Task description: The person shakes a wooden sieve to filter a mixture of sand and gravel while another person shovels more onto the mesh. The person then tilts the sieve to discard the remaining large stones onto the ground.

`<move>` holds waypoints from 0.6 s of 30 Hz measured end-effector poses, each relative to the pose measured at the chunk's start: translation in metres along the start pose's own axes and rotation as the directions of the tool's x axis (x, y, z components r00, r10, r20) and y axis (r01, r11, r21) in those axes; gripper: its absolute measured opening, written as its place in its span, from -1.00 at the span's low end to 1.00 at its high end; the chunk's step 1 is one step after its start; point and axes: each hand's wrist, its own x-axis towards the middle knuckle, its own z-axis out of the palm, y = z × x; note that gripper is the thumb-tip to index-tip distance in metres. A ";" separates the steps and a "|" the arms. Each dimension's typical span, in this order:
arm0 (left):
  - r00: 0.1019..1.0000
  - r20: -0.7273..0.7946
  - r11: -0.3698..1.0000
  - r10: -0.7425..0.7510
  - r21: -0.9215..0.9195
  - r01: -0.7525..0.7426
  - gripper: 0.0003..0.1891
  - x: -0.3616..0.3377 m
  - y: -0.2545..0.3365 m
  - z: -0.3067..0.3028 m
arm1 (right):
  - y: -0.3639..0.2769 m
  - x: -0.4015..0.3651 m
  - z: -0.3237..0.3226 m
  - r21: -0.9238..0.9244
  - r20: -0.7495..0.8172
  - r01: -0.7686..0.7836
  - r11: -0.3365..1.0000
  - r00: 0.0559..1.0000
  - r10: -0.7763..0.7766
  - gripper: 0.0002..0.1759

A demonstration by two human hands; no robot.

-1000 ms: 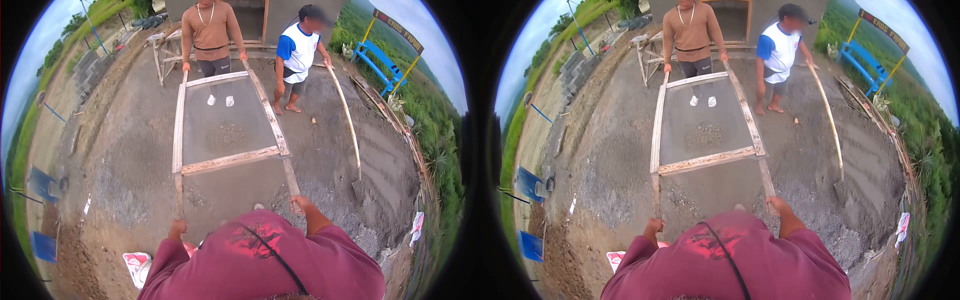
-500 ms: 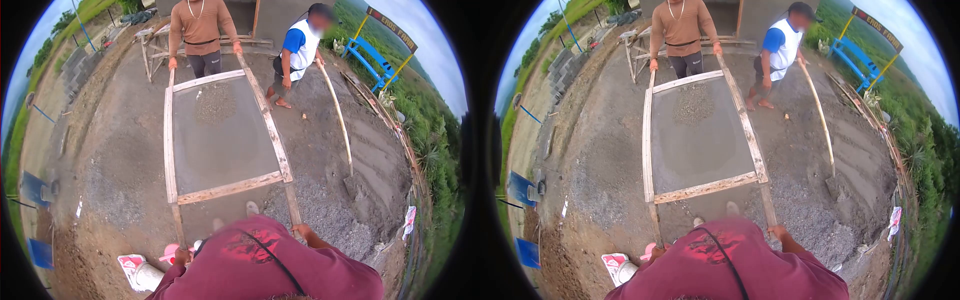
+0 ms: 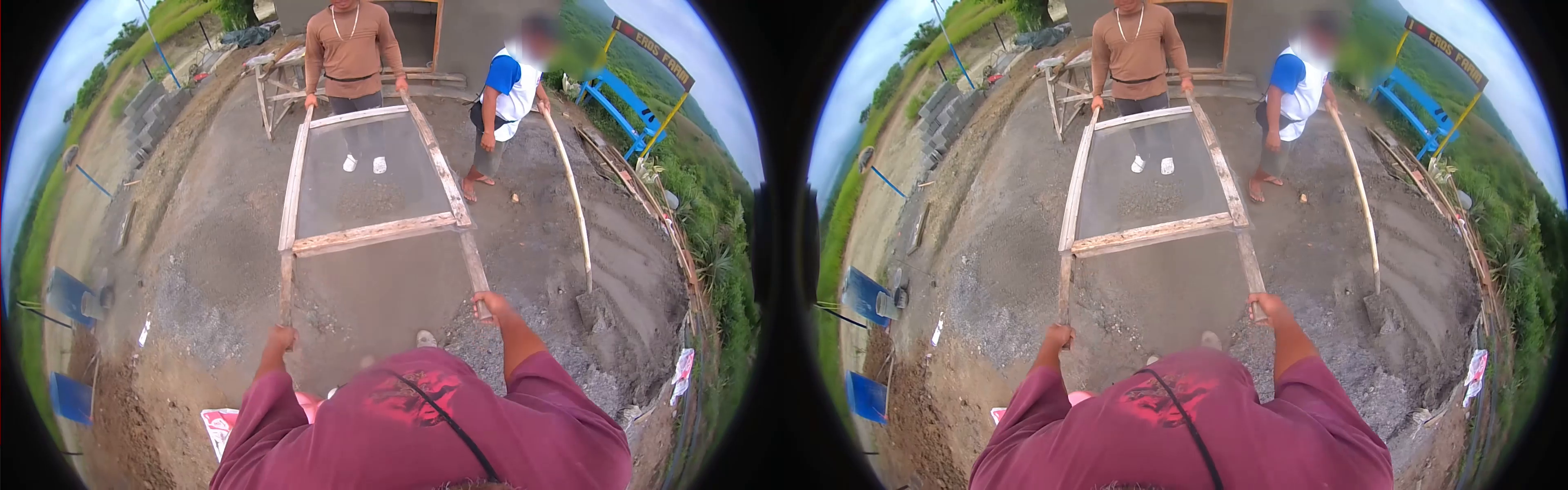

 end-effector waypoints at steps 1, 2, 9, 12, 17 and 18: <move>0.999 0.030 1.000 -0.027 -0.001 0.027 -0.79 0.021 0.021 -0.014 | -0.037 -0.004 -0.001 -0.016 -0.009 0.022 1.000 1.000 -0.022 -0.75; 1.000 -0.001 0.999 0.013 -0.036 -0.013 -0.82 0.034 0.038 -0.023 | -0.059 -0.007 -0.001 -0.033 -0.020 0.039 0.999 0.999 -0.040 -0.73; 0.999 0.037 0.985 -0.008 0.173 0.002 -0.77 -0.043 -0.077 0.045 | 0.077 -0.005 -0.015 -0.044 -0.074 0.058 0.997 0.995 -0.061 -0.81; 0.949 0.303 0.845 0.082 0.485 -0.228 -0.68 -0.096 -0.211 0.072 | 0.211 -0.027 -0.032 0.109 -0.078 -0.052 0.993 0.995 0.061 -0.79; 0.991 0.134 0.989 -0.026 0.150 0.006 -0.75 -0.184 -0.199 0.052 | 0.256 -0.054 -0.052 -0.589 0.007 0.219 0.778 0.964 -0.266 -0.74; 0.989 0.145 0.983 -0.026 0.182 -0.001 -0.75 -0.175 -0.181 0.049 | 0.254 -0.036 -0.052 -0.591 0.023 0.227 0.774 0.964 -0.266 -0.74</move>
